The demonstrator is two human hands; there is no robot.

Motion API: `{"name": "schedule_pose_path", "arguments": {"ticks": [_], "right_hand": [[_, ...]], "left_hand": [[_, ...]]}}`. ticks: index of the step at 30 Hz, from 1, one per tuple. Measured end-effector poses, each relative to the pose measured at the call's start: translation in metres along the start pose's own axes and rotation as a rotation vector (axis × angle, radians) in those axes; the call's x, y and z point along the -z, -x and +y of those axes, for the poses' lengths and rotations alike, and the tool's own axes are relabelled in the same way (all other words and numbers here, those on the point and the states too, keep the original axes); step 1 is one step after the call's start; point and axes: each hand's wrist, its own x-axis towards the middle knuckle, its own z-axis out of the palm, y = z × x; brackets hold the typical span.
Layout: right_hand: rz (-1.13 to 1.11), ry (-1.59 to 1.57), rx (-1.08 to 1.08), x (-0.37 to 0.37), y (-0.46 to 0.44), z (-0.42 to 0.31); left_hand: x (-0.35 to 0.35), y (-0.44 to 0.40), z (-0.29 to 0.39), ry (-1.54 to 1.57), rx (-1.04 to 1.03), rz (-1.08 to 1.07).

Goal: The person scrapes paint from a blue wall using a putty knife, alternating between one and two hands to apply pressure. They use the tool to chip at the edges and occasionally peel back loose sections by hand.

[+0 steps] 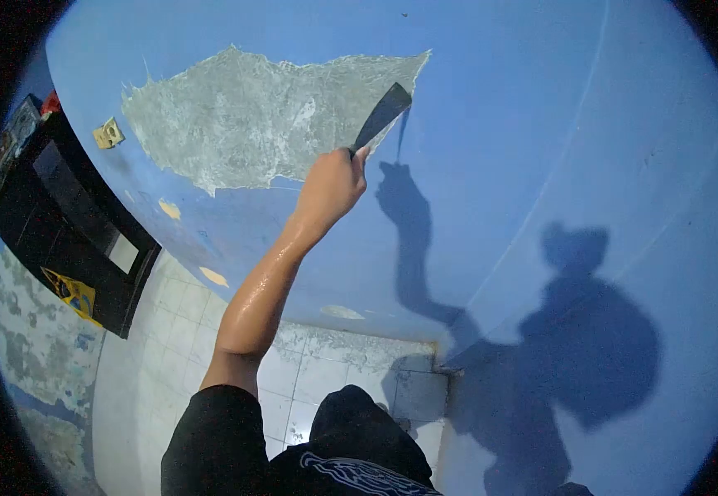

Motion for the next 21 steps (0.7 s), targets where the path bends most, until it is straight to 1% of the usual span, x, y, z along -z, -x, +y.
{"name": "schedule_pose_path", "arguments": {"ticks": [7, 8, 10, 12, 13, 14, 15, 17, 18, 19, 20, 21], "right_hand": [[-0.033, 0.015, 0.006, 0.004, -0.002, 0.0], [-0.044, 0.029, 0.003, 0.004, -0.003, -0.002], [-0.035, 0.028, 0.016, 0.002, -0.002, 0.002], [-0.034, 0.032, 0.001, 0.002, 0.003, -0.002], [-0.034, 0.033, 0.002, 0.001, 0.0, -0.001], [-0.039, 0.032, 0.001, 0.004, -0.001, -0.001], [-0.044, 0.03, 0.004, 0.012, -0.005, -0.007], [-0.234, -0.154, -0.155, 0.03, -0.015, -0.014], [-0.027, -0.014, -0.031, 0.003, 0.0, -0.003], [-0.017, -0.008, -0.031, -0.007, 0.004, -0.006], [0.09, -0.236, -0.045, -0.014, 0.001, -0.013], [0.118, -0.395, -0.065, -0.013, -0.001, -0.03]], "left_hand": [[0.009, -0.004, 0.005, -0.098, -0.04, -0.061], [0.017, -0.004, 0.004, -0.098, -0.034, -0.054], [0.024, 0.002, 0.006, -0.18, 0.071, -0.128], [0.025, -0.002, 0.013, -0.149, 0.06, -0.152], [0.024, 0.002, 0.016, -0.126, 0.072, -0.188], [0.004, 0.013, 0.009, -0.104, 0.069, -0.116], [-0.004, 0.02, 0.007, -0.109, 0.071, -0.121], [-0.017, 0.036, 0.006, -0.184, -0.064, -0.352], [-0.036, 0.055, -0.001, -0.151, -0.109, -0.365], [-0.058, 0.083, -0.009, -0.115, -0.151, -0.376], [-0.071, 0.114, -0.014, -0.036, -0.12, -0.432], [-0.082, 0.151, -0.019, 0.042, -0.091, -0.492]]}}
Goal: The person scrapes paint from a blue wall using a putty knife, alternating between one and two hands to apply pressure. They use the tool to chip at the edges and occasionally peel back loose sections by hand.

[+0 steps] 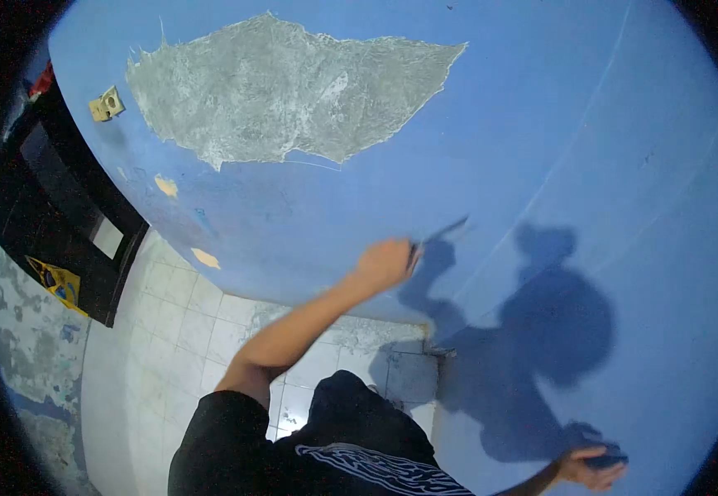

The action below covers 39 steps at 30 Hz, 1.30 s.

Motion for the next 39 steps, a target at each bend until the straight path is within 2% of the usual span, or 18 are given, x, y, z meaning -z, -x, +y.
{"name": "schedule_pose_path", "arguments": {"ticks": [1, 2, 4, 5, 7, 10, 11, 12, 16, 19, 20, 22, 24, 29, 32, 34, 38, 39], "right_hand": [[0.031, -0.159, -0.019, -0.005, -0.001, -0.016], [-0.008, -0.244, -0.066, -0.007, -0.002, -0.056], [-0.261, -0.458, -0.334, -0.011, 0.012, -0.131], [-0.383, -0.615, -0.238, -0.011, 0.001, -0.168], [-0.521, -0.943, -0.027, -0.02, -0.024, -0.24], [-0.606, -1.123, 0.186, -0.041, -0.078, -0.326], [-0.707, -1.096, 0.238, -0.049, -0.107, -0.353], [-0.523, -1.119, 0.288, -0.066, -0.118, -0.383], [-0.365, -1.024, 0.499, -0.116, -0.173, -0.49], [-0.274, -0.809, 0.523, -0.145, -0.176, -0.523], [-0.271, -0.796, 0.514, -0.147, -0.175, -0.528], [-0.399, -0.689, 0.231, -0.143, -0.175, -0.535], [-0.401, -0.747, 0.302, -0.133, -0.172, -0.549], [-0.419, -0.762, 0.376, -0.131, -0.177, -0.545], [-0.424, -0.879, 0.159, -0.117, -0.177, -0.535], [-0.46, -1.045, 0.211, -0.092, -0.163, -0.53], [-0.472, -1.238, 0.336, -0.055, -0.164, -0.533], [-0.422, -1.303, 0.506, -0.048, -0.175, -0.536]], "left_hand": [[-0.031, 0.032, -0.009, 0.087, 0.012, -0.028], [-0.074, 0.061, -0.033, 0.179, 0.085, -0.242], [-0.104, 0.144, -0.035, 0.17, 0.322, -0.313], [-0.122, 0.181, -0.05, 0.179, 0.417, -0.448], [-0.111, 0.244, -0.061, 0.404, 0.674, -0.439], [-0.105, 0.325, -0.091, 0.341, 0.929, -0.223], [-0.101, 0.346, -0.103, 0.343, 1.006, -0.174], [-0.089, 0.36, -0.107, 0.404, 1.024, -0.083], [-0.063, 0.378, -0.122, 0.303, 1.015, 0.051], [-0.049, 0.367, -0.123, 0.314, 1.041, 0.182], [-0.06, 0.372, -0.135, 0.391, 1.066, 0.234], [-0.055, 0.363, -0.128, 0.729, 1.164, 0.337], [-0.053, 0.349, -0.123, 0.845, 1.175, 0.316], [-0.02, 0.278, -0.118, 1.048, 0.964, 0.211], [0.03, 0.199, -0.112, 1.079, 0.711, 0.135], [0.066, 0.145, -0.111, 0.896, 0.403, 0.206], [0.155, 0.033, -0.097, 0.466, 0.064, 0.364], [0.169, 0.006, -0.093, 0.429, -0.091, 0.492]]}}
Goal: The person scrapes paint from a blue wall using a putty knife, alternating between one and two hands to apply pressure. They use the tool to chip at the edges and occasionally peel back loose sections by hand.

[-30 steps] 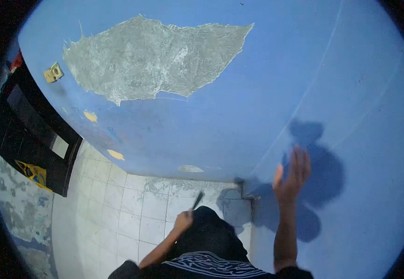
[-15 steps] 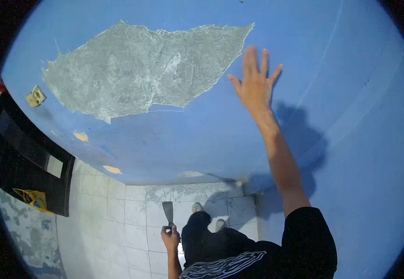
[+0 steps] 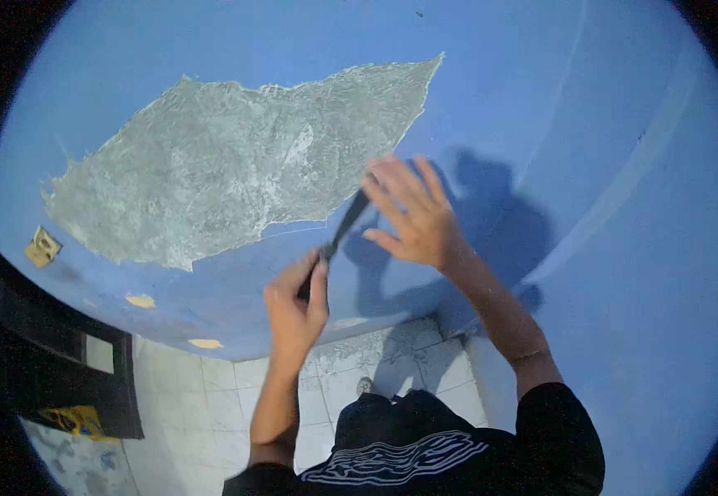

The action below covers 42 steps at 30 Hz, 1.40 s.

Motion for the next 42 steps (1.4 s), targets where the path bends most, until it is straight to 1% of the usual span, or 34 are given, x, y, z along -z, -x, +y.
{"name": "schedule_pose_path", "arguments": {"ticks": [1, 2, 4, 5, 7, 8, 10, 11, 13, 14, 16, 17, 19, 20, 22, 25, 26, 29, 30, 32, 36, 38, 39, 41, 42], "right_hand": [[-0.054, -0.028, 0.166, 0.005, -0.01, -0.003], [-0.053, -0.016, 0.148, 0.007, -0.02, -0.003], [-0.078, 0.037, 0.343, 0.007, -0.041, 0.0], [-0.077, 0.042, 0.337, 0.004, -0.048, 0.0], [0.069, 0.118, 0.34, -0.002, -0.063, -0.001], [0.072, 0.122, 0.341, -0.007, -0.071, 0.001], [0.265, -0.037, 0.39, -0.017, -0.088, 0.008], [0.263, -0.041, 0.396, -0.022, -0.093, 0.009], [0.421, -0.199, 0.339, -0.03, -0.101, 0.01], [0.429, -0.202, 0.338, -0.034, -0.105, 0.01], [0.63, -0.328, 0.211, -0.043, -0.106, 0.01], [0.634, -0.334, 0.211, -0.048, -0.105, 0.015], [0.764, -0.283, 0.152, -0.056, -0.106, 0.025], [0.775, -0.288, 0.145, -0.059, -0.104, 0.029], [0.821, -0.263, 0.077, -0.058, -0.1, 0.035], [0.845, -0.279, 0.087, -0.058, -0.1, 0.036], [0.857, -0.318, 0.081, -0.058, -0.099, 0.035], [0.862, -0.34, 0.064, -0.058, -0.1, 0.035], [0.864, -0.345, 0.061, -0.054, -0.1, 0.035], [0.824, -0.425, 0.063, -0.047, -0.101, 0.036], [0.87, -0.469, 0.036, -0.043, -0.105, 0.029], [0.82, -0.509, 0.179, -0.048, -0.103, 0.028], [0.818, -0.513, 0.176, -0.048, -0.1, 0.028], [0.688, -0.425, 0.156, -0.049, -0.096, 0.031], [0.689, -0.428, 0.159, -0.051, -0.098, 0.031]], "left_hand": [[-0.003, -0.024, 0.005, 0.005, -0.183, 0.09], [0.001, -0.041, 0.013, 0.015, -0.193, 0.074], [0.013, -0.068, 0.029, -0.085, -0.287, 0.04], [0.017, -0.076, 0.036, -0.083, -0.292, 0.036], [0.023, -0.09, 0.047, -0.168, -0.342, -0.012], [0.025, -0.095, 0.052, -0.167, -0.346, -0.01], [0.023, -0.102, 0.059, -0.267, -0.416, -0.022], [0.021, -0.102, 0.064, -0.268, -0.411, -0.017], [0.015, -0.104, 0.076, -0.328, -0.435, 0.01], [0.013, -0.106, 0.082, -0.336, -0.438, 0.01], [0.008, -0.107, 0.09, -0.379, -0.419, -0.036], [0.002, -0.11, 0.091, -0.386, -0.418, -0.036], [-0.009, -0.119, 0.091, -0.332, -0.406, -0.079], [-0.013, -0.12, 0.095, -0.344, -0.41, -0.084], [-0.019, -0.12, 0.107, -0.484, -0.432, -0.101], [-0.014, -0.126, 0.114, -0.425, -0.352, -0.152], [-0.014, -0.125, 0.114, -0.372, -0.374, -0.122], [-0.017, -0.123, 0.118, -0.469, -0.387, -0.1], [-0.019, -0.122, 0.118, -0.474, -0.386, -0.102], [-0.024, -0.122, 0.118, -0.472, -0.368, -0.027], [-0.027, -0.119, 0.115, -0.487, -0.342, -0.023], [-0.028, -0.118, 0.114, -0.516, -0.346, 0.023], [-0.028, -0.118, 0.114, -0.518, -0.342, 0.021], [-0.029, -0.119, 0.113, -0.47, -0.314, 0.061], [-0.028, -0.122, 0.116, -0.472, -0.312, 0.064]]}}
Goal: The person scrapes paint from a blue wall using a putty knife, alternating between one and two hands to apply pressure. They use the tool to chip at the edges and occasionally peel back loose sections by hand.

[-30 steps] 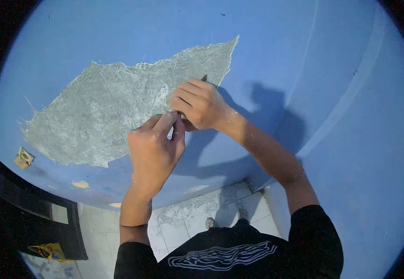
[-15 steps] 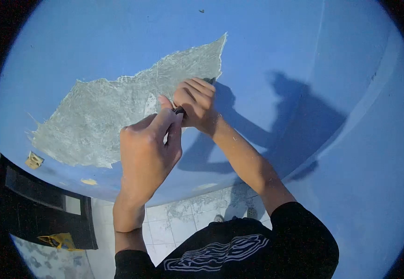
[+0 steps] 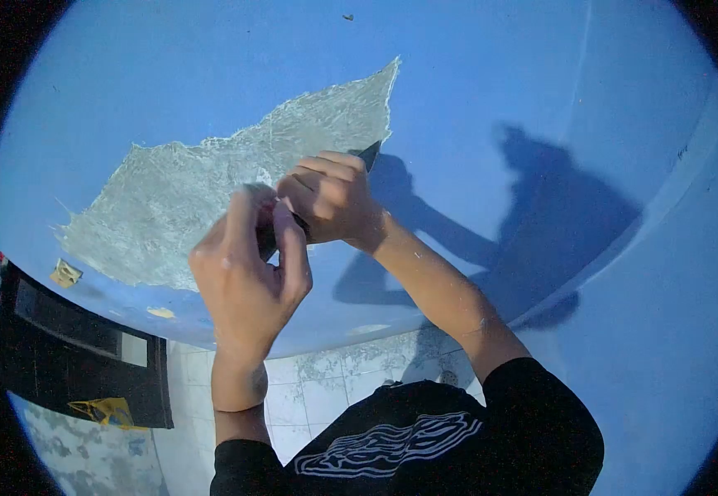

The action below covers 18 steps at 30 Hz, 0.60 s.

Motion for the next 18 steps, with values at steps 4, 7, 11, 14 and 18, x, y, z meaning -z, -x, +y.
{"name": "schedule_pose_path", "arguments": {"ticks": [4, 7, 11, 14, 18], "right_hand": [[0.011, 0.037, -0.011, -0.007, 0.001, 0.0], [0.007, 0.069, 0.002, -0.006, 0.001, 0.001], [0.03, 0.031, -0.094, -0.006, -0.006, 0.0], [0.029, 0.018, -0.116, -0.004, -0.012, 0.004], [-0.121, -0.067, -0.012, 0.004, 0.006, 0.002]], "left_hand": [[0.008, -0.023, -0.007, 0.118, -0.053, 0.014], [0.008, -0.032, -0.005, 0.352, 0.019, -0.082], [0.004, -0.038, -0.001, 0.478, 0.03, 0.03], [-0.008, -0.041, 0.032, 0.597, 0.319, 0.302], [-0.002, -0.01, 0.012, 0.406, 0.164, 0.025]]}}
